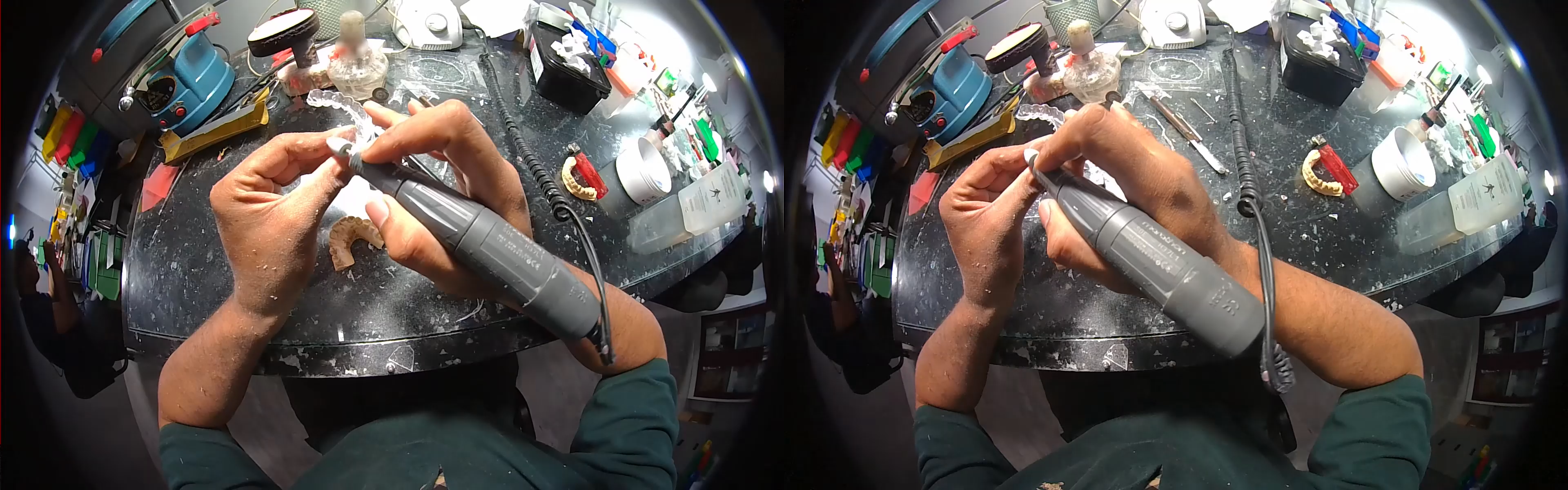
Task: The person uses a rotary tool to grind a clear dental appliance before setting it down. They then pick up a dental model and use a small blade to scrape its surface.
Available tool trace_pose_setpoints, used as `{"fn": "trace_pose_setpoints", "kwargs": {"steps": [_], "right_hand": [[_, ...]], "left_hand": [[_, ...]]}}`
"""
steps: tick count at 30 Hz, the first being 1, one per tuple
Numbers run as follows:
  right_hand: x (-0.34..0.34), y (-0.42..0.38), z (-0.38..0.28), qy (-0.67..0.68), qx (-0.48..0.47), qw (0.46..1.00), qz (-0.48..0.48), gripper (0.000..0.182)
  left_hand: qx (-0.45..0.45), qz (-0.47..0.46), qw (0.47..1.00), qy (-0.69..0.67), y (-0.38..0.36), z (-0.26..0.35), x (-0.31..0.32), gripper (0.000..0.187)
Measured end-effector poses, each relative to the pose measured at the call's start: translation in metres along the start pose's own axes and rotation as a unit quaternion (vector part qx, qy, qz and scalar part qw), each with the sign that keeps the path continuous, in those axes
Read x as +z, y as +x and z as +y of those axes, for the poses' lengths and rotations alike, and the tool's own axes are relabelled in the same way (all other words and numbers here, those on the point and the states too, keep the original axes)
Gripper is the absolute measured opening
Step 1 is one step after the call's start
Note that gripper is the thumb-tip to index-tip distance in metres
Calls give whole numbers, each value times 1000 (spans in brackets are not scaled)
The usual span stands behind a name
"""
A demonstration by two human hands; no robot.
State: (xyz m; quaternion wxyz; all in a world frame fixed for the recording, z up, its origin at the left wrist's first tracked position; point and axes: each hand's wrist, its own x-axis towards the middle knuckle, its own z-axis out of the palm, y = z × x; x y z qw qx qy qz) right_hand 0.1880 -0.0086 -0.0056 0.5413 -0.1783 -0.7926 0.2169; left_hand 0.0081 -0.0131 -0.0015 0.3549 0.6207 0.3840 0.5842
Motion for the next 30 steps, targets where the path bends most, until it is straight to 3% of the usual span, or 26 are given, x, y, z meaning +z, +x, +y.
{"fn": "trace_pose_setpoints", "kwargs": {"steps": [4, 7, 9, 11, 13, 17, 20, 22, 30], "right_hand": [[-1, 0, -1, -16, 19, 999, 28, 34], [-5, 1, 0, -70, -6, 997, -29, 34], [-3, 0, 6, 9, 38, 999, 32, 33], [-4, 2, 7, -1, 29, 999, 35, 31], [-2, 5, 13, -35, -58, 996, 58, 34], [-4, 4, 14, -35, -17, 997, 68, 34], [-4, 5, 15, -49, -60, 996, 54, 35], [-4, 3, 11, -23, 3, 997, 71, 35], [-7, 2, 5, 25, 51, 998, 40, 30]], "left_hand": [[4, -6, 1000, 11, 0, 2, -1, 16], [3, -3, 1000, -8, 1, -1, -1, 15], [-1, -8, 1000, -16, 0, 2, 0, 16], [-4, -14, 1000, -26, 1, 1, 1, 17], [-20, -17, 997, -73, 2, -2, -1, 20], [-29, -24, 996, -86, 4, 0, 1, 22], [-28, -29, 994, -103, 5, -3, -1, 22], [-18, -27, 995, -97, 5, -2, 1, 22], [-27, -17, 993, -115, 6, -5, 1, 26]]}}
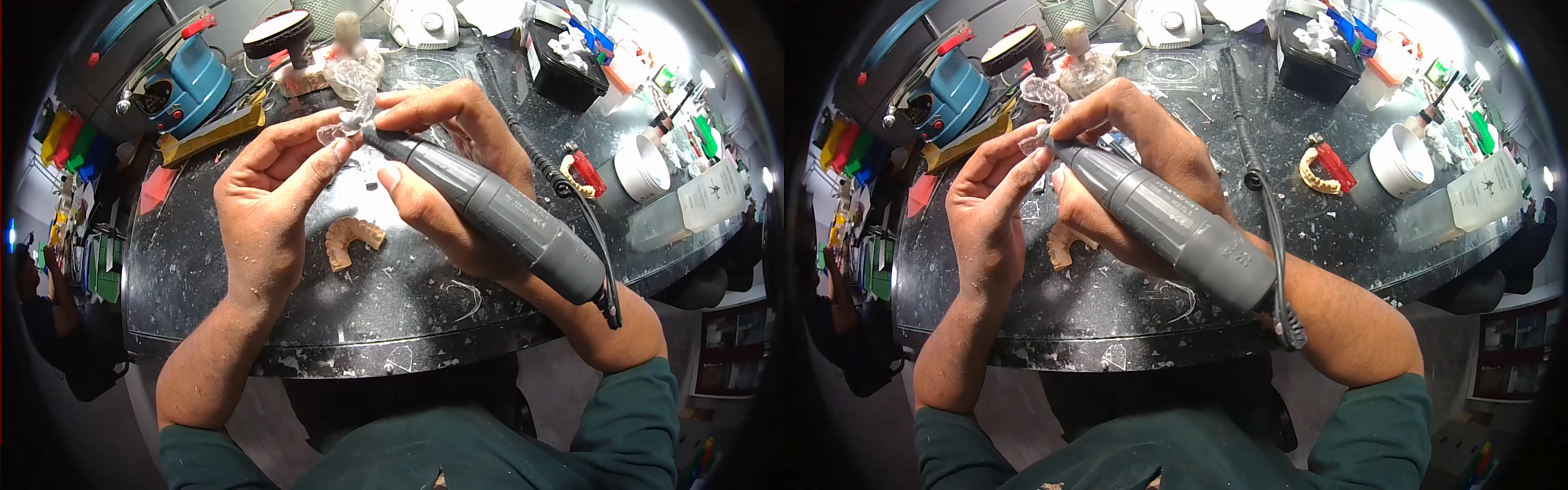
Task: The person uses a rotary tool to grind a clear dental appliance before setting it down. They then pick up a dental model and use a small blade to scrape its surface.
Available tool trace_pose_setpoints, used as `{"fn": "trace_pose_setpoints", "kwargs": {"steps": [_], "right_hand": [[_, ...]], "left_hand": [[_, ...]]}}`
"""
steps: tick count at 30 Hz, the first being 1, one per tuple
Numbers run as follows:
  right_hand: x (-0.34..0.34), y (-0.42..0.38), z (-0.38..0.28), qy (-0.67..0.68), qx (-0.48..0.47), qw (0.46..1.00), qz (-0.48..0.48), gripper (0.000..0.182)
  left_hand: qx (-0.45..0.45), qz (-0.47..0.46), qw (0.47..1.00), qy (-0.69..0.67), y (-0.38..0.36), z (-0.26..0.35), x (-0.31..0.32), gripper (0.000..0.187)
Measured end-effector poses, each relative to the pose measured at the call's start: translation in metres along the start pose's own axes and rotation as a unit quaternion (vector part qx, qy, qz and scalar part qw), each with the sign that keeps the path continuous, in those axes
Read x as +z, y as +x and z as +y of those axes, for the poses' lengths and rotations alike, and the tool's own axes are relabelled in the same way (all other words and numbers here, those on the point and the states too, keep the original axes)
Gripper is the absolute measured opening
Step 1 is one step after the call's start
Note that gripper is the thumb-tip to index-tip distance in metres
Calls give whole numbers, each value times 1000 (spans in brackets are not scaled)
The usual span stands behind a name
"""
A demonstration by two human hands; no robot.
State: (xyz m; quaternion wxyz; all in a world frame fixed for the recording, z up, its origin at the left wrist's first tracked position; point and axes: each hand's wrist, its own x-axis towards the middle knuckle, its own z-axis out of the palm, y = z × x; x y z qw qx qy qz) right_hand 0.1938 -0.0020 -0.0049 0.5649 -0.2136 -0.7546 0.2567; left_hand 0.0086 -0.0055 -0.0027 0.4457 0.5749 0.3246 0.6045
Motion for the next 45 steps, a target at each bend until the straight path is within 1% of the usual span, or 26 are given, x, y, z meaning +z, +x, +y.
{"fn": "trace_pose_setpoints", "kwargs": {"steps": [4, 8, 10, 14, 17, 19, 23, 25, 29, 31, 32, 34, 37, 40, 43, 44, 45], "right_hand": [[0, 1, -3, 7, 27, 1000, 1, 30], [-3, 1, -4, -16, 25, 999, -20, 30], [-3, 0, -4, 9, 40, 999, -15, 30], [-4, 1, -4, 5, 23, 999, -29, 30], [-4, 1, -4, 22, 28, 999, -13, 30], [-4, 2, -4, 6, 9, 999, -30, 31], [-6, 2, -2, 2, 18, 1000, -21, 31], [-5, 3, -2, 0, 3, 999, -34, 30], [-6, 3, -4, 26, 40, 999, -15, 30], [-6, 3, -1, -10, -4, 999, -31, 30], [-6, 3, -2, -10, -4, 999, -30, 30], [-5, 3, -4, 8, 27, 999, -15, 30], [-6, 3, -1, 3, 5, 999, -33, 30], [-7, 4, -4, 14, 31, 999, -11, 30], [-7, 3, 0, 19, 6, 999, -26, 29], [-7, 4, -2, 19, 5, 999, -26, 29], [-7, 4, -5, 23, 26, 999, -20, 29]], "left_hand": [[10, 6, 1000, 9, 1, -1, -3, 27], [13, 7, 1000, 22, 0, -1, -3, 28], [35, 6, 999, 22, 0, -2, -5, 28], [47, 9, 998, 38, 0, -3, -5, 28], [51, 3, 998, 43, 0, -2, -5, 28], [52, 4, 998, 35, 0, -2, -5, 28], [50, 6, 998, 33, -1, 0, -3, 28], [55, 5, 997, 50, 0, -1, -5, 28], [54, 7, 998, 38, 0, -1, -4, 28], [56, 3, 997, 52, 0, -1, -6, 28], [56, 3, 997, 53, 0, 0, -6, 28], [52, 2, 997, 49, -1, 1, -4, 27], [47, 6, 998, 36, 0, -1, -5, 27], [45, 8, 998, 50, -1, 2, -3, 27], [52, 2, 997, 48, 0, -1, -6, 27], [52, 2, 997, 48, 0, -1, -6, 27], [56, 2, 997, 49, 0, -1, -5, 27]]}}
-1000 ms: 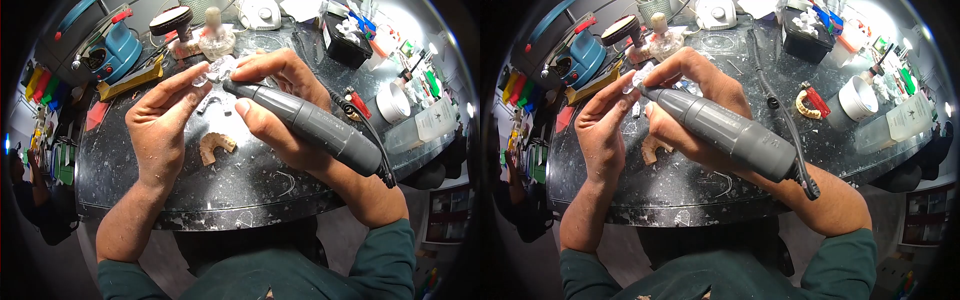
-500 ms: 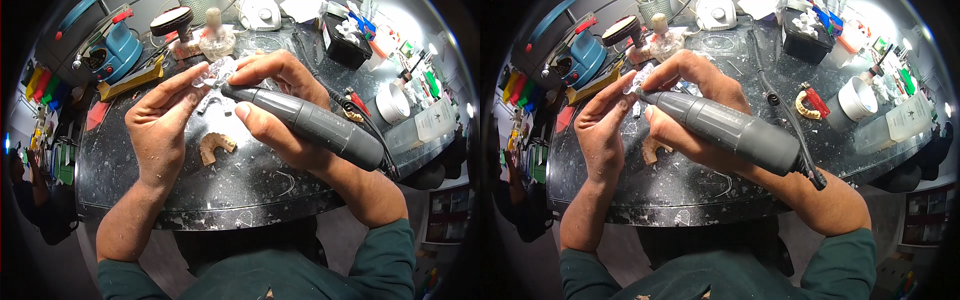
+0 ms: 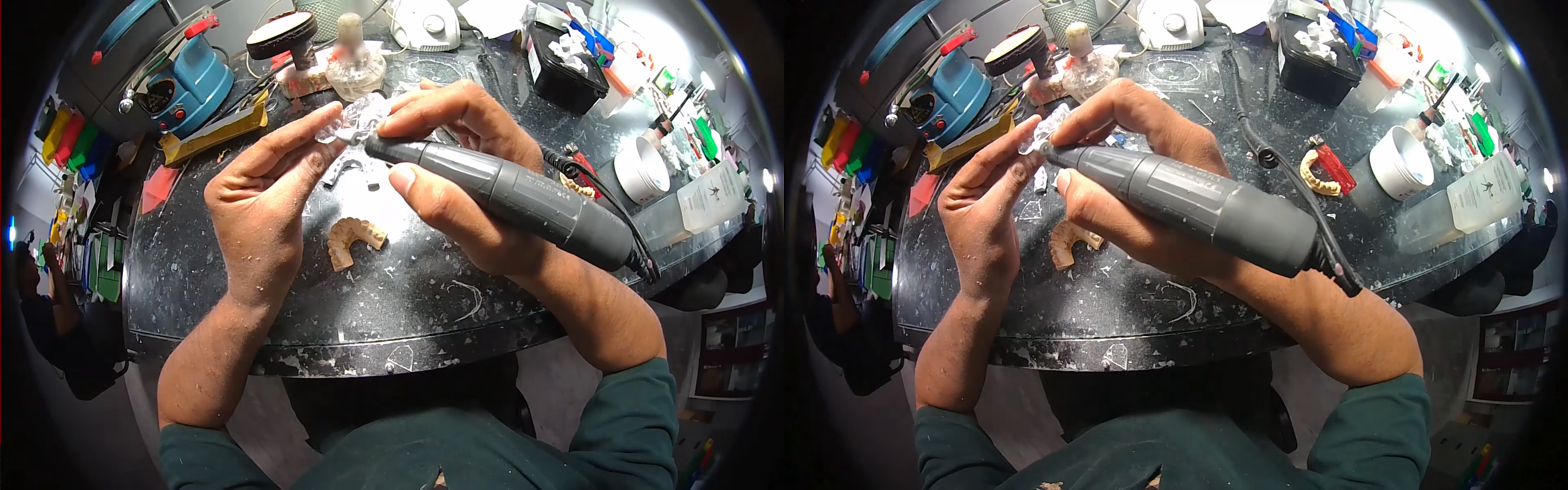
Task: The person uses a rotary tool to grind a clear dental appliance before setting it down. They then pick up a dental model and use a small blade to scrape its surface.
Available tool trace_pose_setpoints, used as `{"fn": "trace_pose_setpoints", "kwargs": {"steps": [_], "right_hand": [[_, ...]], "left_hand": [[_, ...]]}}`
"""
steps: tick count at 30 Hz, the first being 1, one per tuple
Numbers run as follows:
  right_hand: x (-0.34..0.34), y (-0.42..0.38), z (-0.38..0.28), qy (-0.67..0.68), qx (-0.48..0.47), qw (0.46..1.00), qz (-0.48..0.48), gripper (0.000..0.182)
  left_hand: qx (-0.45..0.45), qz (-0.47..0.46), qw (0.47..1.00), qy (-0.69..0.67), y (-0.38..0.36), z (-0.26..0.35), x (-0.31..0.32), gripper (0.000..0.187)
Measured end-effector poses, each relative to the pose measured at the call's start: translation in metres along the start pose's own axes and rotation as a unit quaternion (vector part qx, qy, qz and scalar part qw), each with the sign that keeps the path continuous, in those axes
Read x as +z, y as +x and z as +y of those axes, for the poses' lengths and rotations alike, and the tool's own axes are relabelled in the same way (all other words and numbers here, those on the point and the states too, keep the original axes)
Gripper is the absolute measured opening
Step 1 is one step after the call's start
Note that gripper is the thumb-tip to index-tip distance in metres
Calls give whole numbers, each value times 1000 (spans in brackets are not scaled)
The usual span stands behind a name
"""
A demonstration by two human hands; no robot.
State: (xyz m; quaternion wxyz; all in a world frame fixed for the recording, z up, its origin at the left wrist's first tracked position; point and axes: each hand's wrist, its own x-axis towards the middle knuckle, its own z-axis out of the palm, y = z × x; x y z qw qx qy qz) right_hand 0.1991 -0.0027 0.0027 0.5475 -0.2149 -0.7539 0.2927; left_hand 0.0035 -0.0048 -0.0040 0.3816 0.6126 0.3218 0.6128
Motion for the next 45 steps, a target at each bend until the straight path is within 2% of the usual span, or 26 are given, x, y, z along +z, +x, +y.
{"fn": "trace_pose_setpoints", "kwargs": {"steps": [2, 8, 10, 14, 18, 20, 22, 24, 26, 28, 29, 32, 34, 36, 37, 40, 41, 45], "right_hand": [[0, 0, -1, 4, 21, 1000, 6, 29], [-3, 2, 3, -37, -49, 998, -12, 27], [-1, 1, 2, -6, -16, 1000, 9, 28], [-4, 2, 3, -76, -71, 994, -38, 29], [1, 0, 2, -22, -37, 999, 27, 28], [-3, 1, 1, -105, -71, 991, -34, 30], [-4, 2, 1, -120, -87, 988, -49, 30], [2, 0, 3, -29, -37, 999, 25, 29], [1, 0, 3, -26, -24, 999, 37, 29], [-4, 3, 0, -149, -117, 981, -37, 29], [-3, 3, 0, -153, -117, 981, -36, 30], [1, -2, 6, -141, -74, 987, 19, 31], [1, -1, 5, -123, -86, 989, 15, 31], [-1, 1, 1, -147, -116, 982, -32, 32], [2, -1, 4, -116, -105, 988, -2, 34], [4, -3, 7, -101, -107, 989, -1, 36], [3, -1, 2, -129, -128, 983, -30, 36], [3, -2, 1, -127, -113, 985, -17, 37]], "left_hand": [[4, 0, 1000, 0, 0, 1, 1, 27], [0, -2, 1000, 16, -1, 0, 0, 27], [-16, -9, 1000, 15, -1, 2, 3, 26], [-3, -6, 1000, 21, -1, 0, 1, 27], [-35, 1, 999, 7, -2, 4, 5, 27], [-46, -2, 999, -1, -1, 4, 6, 27], [-28, 0, 999, 16, -1, 5, 6, 27], [-34, -3, 999, 19, -2, 6, 5, 27], [-39, -8, 999, 22, -2, 6, 5, 27], [-35, -4, 999, 11, -1, 5, 5, 27], [-35, -3, 999, 12, -1, 6, 5, 27], [-36, -4, 999, 16, -2, 6, 6, 27], [-33, -3, 999, 19, -3, 5, 6, 27], [-32, -5, 999, 22, -3, 6, 6, 26], [-33, -7, 999, 27, -4, 6, 6, 26], [-20, -13, 1000, -1, -5, 2, 4, 26], [-20, -13, 1000, -1, -5, 2, 5, 26], [-25, -5, 1000, 17, -5, 4, 4, 25]]}}
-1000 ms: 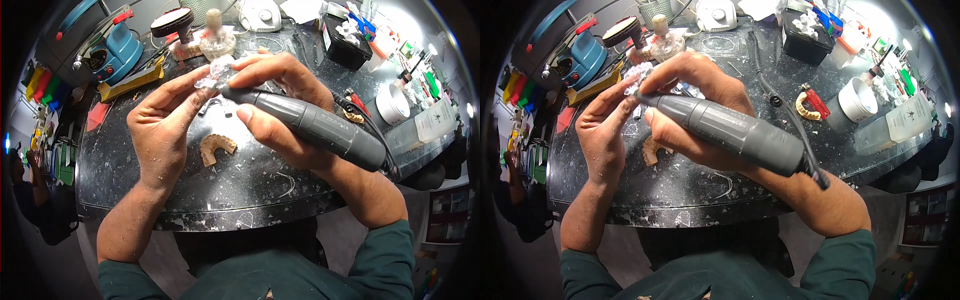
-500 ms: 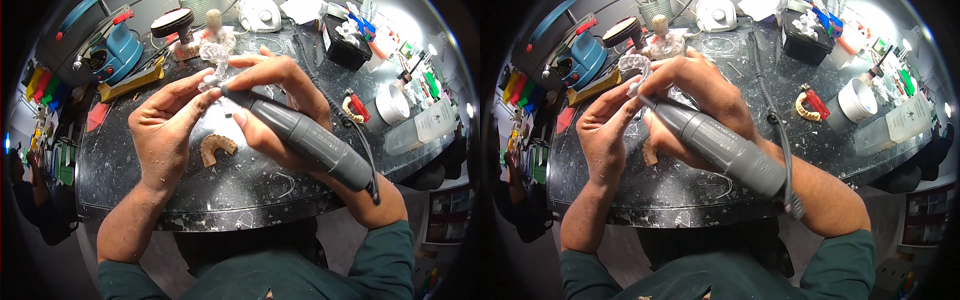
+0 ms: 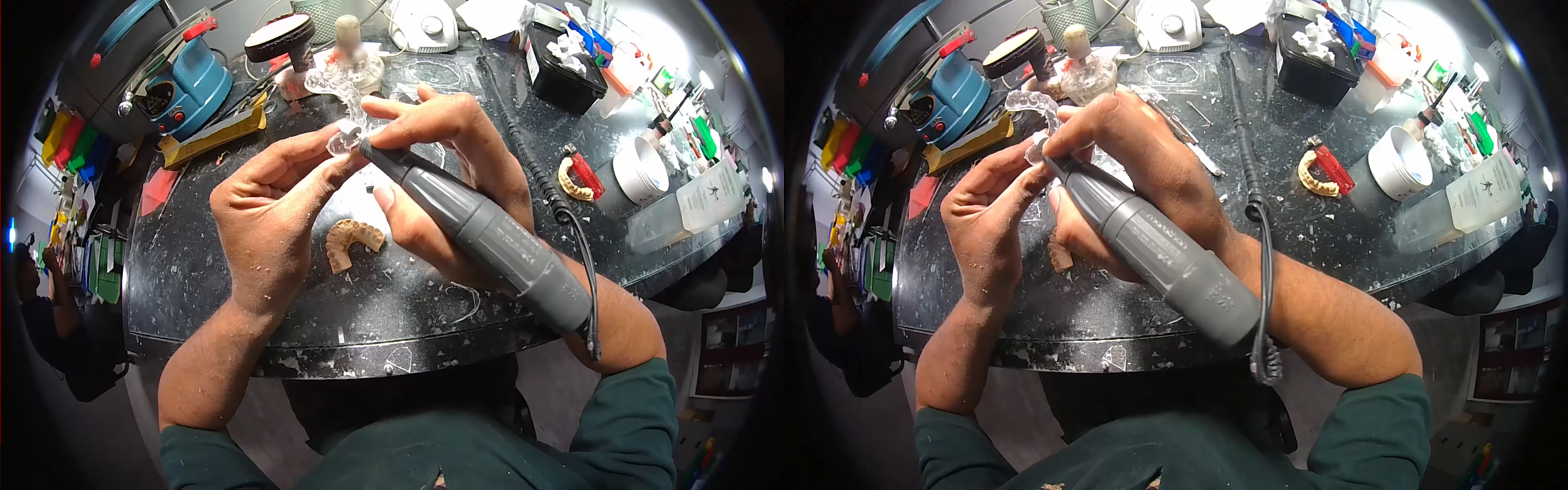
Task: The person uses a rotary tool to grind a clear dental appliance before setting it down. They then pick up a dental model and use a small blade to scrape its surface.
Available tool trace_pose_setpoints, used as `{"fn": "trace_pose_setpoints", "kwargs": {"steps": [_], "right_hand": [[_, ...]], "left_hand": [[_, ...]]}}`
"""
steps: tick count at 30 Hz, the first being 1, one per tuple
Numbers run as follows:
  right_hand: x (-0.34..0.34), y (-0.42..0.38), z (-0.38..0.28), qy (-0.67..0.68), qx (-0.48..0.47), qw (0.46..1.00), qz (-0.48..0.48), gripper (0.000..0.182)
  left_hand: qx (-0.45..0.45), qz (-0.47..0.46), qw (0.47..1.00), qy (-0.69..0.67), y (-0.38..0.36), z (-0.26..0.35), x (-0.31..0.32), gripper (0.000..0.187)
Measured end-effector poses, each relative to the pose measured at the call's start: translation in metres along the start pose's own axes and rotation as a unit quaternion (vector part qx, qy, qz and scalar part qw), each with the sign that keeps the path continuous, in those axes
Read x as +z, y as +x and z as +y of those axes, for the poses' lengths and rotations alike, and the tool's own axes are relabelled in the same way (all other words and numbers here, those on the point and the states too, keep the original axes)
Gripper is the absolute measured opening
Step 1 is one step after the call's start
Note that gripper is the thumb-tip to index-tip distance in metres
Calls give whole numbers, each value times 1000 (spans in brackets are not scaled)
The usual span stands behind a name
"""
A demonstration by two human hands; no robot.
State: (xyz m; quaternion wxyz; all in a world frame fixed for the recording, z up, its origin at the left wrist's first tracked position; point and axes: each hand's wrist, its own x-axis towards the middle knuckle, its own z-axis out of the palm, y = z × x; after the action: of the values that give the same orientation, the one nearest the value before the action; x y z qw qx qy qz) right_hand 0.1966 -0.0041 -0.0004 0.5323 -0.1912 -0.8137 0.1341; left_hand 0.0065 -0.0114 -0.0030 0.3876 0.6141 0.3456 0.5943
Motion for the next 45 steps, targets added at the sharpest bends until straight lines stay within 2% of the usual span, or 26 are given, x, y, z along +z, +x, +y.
{"fn": "trace_pose_setpoints", "kwargs": {"steps": [3, 5, 7, 8, 11, 15, 21, 24, 26, 27, 29, 31, 33, 34, 35, 39, 41, 43, 45], "right_hand": [[-2, 0, -2, -25, -3, 999, -48, 38], [3, -1, -2, -13, 6, 999, -42, 38], [8, -6, 2, 113, 87, 989, 41, 37], [5, -3, 1, 59, 56, 996, 18, 36], [0, -1, -2, 28, 21, 999, -28, 36], [4, -3, 0, 68, 68, 995, -2, 35], [4, -2, -1, 67, 67, 995, 17, 32], [2, -1, -4, 31, 35, 999, -25, 30], [8, -3, -2, 107, 92, 989, 38, 30], [6, -2, -3, 106, 92, 989, 38, 30], [2, 1, -4, 46, 19, 999, -13, 32], [4, -1, 0, 37, 28, 999, -1, 33], [8, 0, 0, 111, 58, 991, 40, 33], [1, 1, -4, 24, 21, 999, 2, 31], [2, 1, -3, 24, 21, 999, 3, 31], [3, 1, 1, 123, 86, 988, 41, 33], [-5, 4, -4, 17, 13, 999, -28, 32], [0, 3, -3, 10, 4, 1000, -22, 32], [7, -1, 4, 136, 77, 986, 53, 33]], "left_hand": [[1, -2, 1000, 7, 0, -1, 0, 24], [-2, 5, 1000, 11, 0, 1, -1, 24], [-10, -7, 1000, 20, 0, 4, 0, 23], [-10, -7, 1000, 20, 0, 3, 1, 23], [-13, 17, 1000, 4, 0, 2, 1, 22], [-12, 10, 1000, 22, -1, 3, 1, 21], [-12, 10, 1000, 21, -1, 4, 1, 20], [-9, 13, 1000, 27, -1, 4, 1, 19], [-5, 13, 999, 36, -1, 3, 1, 19], [-1, 11, 999, 34, -1, 2, 0, 19], [3, 9, 999, 32, -1, 3, 1, 19], [-8, 18, 1000, 21, -1, 5, 3, 20], [4, 16, 999, 33, -1, 2, 1, 20], [16, 13, 999, 46, -1, 2, 1, 21], [17, 13, 999, 46, 0, 2, 1, 21], [13, 6, 1000, 3, -1, 0, 1, 23], [20, 0, 1000, 6, 0, 0, 0, 23], [12, 9, 1000, 12, 0, 1, 1, 24], [16, 7, 1000, 14, 0, 2, 2, 25]]}}
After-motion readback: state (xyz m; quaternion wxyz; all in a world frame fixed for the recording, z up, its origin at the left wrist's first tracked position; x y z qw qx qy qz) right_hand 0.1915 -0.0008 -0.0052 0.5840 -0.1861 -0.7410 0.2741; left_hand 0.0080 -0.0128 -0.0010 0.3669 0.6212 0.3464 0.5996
